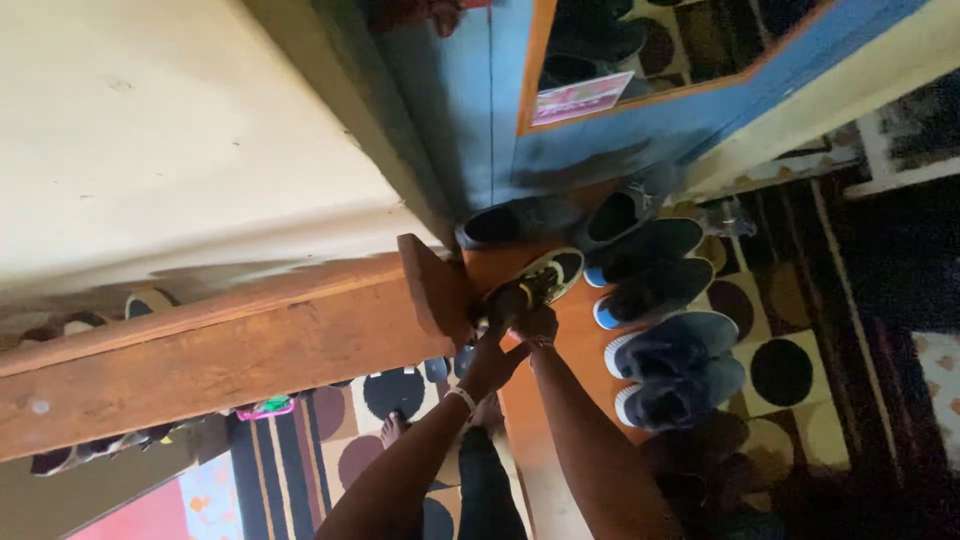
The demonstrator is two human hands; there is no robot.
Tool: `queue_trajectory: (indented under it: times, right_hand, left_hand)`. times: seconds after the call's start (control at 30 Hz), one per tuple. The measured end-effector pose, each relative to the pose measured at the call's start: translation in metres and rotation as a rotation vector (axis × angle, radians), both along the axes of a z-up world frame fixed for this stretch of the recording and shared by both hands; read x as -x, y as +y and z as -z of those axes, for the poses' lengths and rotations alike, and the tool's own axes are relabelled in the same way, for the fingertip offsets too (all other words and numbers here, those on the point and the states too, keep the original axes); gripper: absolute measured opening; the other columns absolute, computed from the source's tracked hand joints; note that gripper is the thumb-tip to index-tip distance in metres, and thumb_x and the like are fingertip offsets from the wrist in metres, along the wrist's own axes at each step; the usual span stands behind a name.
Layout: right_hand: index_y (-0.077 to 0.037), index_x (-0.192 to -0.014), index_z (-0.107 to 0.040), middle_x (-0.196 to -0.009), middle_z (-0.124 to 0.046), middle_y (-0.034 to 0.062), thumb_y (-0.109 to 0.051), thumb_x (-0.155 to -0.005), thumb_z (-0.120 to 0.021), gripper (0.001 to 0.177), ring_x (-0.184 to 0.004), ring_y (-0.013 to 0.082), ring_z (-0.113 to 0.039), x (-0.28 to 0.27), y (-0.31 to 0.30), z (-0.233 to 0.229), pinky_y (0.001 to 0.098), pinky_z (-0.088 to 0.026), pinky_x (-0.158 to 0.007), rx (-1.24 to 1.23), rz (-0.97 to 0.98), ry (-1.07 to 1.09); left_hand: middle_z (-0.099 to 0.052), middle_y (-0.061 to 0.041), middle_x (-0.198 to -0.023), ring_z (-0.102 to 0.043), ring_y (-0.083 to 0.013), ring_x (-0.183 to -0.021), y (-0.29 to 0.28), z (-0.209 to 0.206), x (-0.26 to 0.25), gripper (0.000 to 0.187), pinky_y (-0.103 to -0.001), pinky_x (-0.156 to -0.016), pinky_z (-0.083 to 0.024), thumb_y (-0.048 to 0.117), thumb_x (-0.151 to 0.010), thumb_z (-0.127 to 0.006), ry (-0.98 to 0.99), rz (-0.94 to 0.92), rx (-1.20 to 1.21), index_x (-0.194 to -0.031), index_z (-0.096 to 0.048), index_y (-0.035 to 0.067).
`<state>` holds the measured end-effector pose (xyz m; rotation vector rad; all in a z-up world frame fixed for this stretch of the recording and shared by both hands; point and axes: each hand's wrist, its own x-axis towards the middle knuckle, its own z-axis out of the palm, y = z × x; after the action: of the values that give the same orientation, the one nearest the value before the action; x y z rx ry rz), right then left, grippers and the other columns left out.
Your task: The person removes shoes from a wooden shoe rack one by one by hand and places them onto an adjacent wooden bench.
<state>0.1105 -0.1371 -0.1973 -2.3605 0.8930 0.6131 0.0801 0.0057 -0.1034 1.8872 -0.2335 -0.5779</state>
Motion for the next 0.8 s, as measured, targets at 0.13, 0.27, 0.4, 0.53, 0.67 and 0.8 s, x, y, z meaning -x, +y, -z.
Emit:
queue_trajectory:
  times: [0.13, 0.27, 0.4, 0.53, 0.67, 0.8]
  right_hand:
    - [-0.007, -0.100, -0.078, -0.100, -0.077, 0.0168, -0.038, -0.070, -0.084, 0.043, -0.100, 0.0326, -0.074, -0.017, 0.008, 0.011, 0.0420, -0.061, -0.086, -0.002, 0.093, -0.088]
    - [-0.009, -0.107, -0.075, -0.100, -0.076, 0.0178, -0.024, -0.062, -0.084, 0.048, -0.097, 0.0350, -0.073, -0.032, 0.015, 0.016, 0.0437, -0.061, -0.084, 0.040, 0.142, -0.158]
    - [-0.008, -0.110, -0.076, -0.105, -0.076, 0.0183, -0.035, -0.077, -0.082, 0.044, -0.101, 0.0346, -0.072, -0.049, 0.018, 0.020, 0.0441, -0.059, -0.087, 0.040, 0.107, -0.172]
    - [-0.008, -0.117, -0.072, -0.111, -0.075, 0.0138, -0.040, -0.074, -0.082, 0.055, -0.105, 0.0302, -0.071, -0.062, 0.019, 0.025, 0.0408, -0.057, -0.090, 0.157, -0.059, -0.184]
    - [-0.013, -0.116, -0.074, -0.111, -0.075, 0.0122, -0.048, -0.086, -0.070, 0.047, -0.106, 0.0302, -0.070, -0.074, 0.018, 0.030, 0.0430, -0.055, -0.090, 0.316, -0.354, -0.124]
    - [-0.014, -0.110, -0.077, -0.110, -0.077, 0.0114, -0.052, -0.091, -0.063, 0.045, -0.106, 0.0292, -0.071, -0.077, 0.019, 0.029, 0.0435, -0.055, -0.092, 0.329, -0.471, -0.010]
  left_hand:
    - [-0.059, -0.022, -0.143, -0.054, -0.0356, -0.135, 0.023, 0.006, 0.016, 0.067, -0.043, -0.110, -0.044, 0.035, -0.086, -0.078, -0.027, -0.026, -0.146, -0.143, -0.056, 0.006]
    - [-0.059, -0.020, -0.143, -0.054, -0.0332, -0.135, 0.048, 0.003, 0.034, 0.058, -0.042, -0.108, -0.044, 0.033, -0.088, -0.078, 0.141, -0.104, -0.096, -0.136, -0.060, 0.007]
    - [-0.068, -0.020, -0.130, -0.064, -0.0327, -0.123, 0.064, -0.009, 0.041, 0.053, -0.040, -0.103, -0.050, 0.035, -0.089, -0.075, 0.213, -0.059, -0.182, -0.134, -0.062, 0.008]
    - [-0.070, -0.019, -0.126, -0.068, -0.0309, -0.117, 0.069, -0.014, 0.044, 0.049, -0.039, -0.099, -0.053, 0.034, -0.090, -0.074, 0.285, -0.043, -0.198, -0.130, -0.065, 0.008]
    - [-0.073, -0.018, -0.123, -0.071, -0.0280, -0.115, 0.075, -0.015, 0.047, 0.047, -0.037, -0.097, -0.055, 0.033, -0.091, -0.073, 0.307, -0.037, -0.122, -0.127, -0.066, 0.005]
    - [-0.073, -0.017, -0.124, -0.070, -0.0271, -0.116, 0.084, -0.014, 0.049, 0.044, -0.036, -0.098, -0.053, 0.032, -0.092, -0.072, 0.252, 0.004, -0.127, -0.125, -0.068, 0.003]
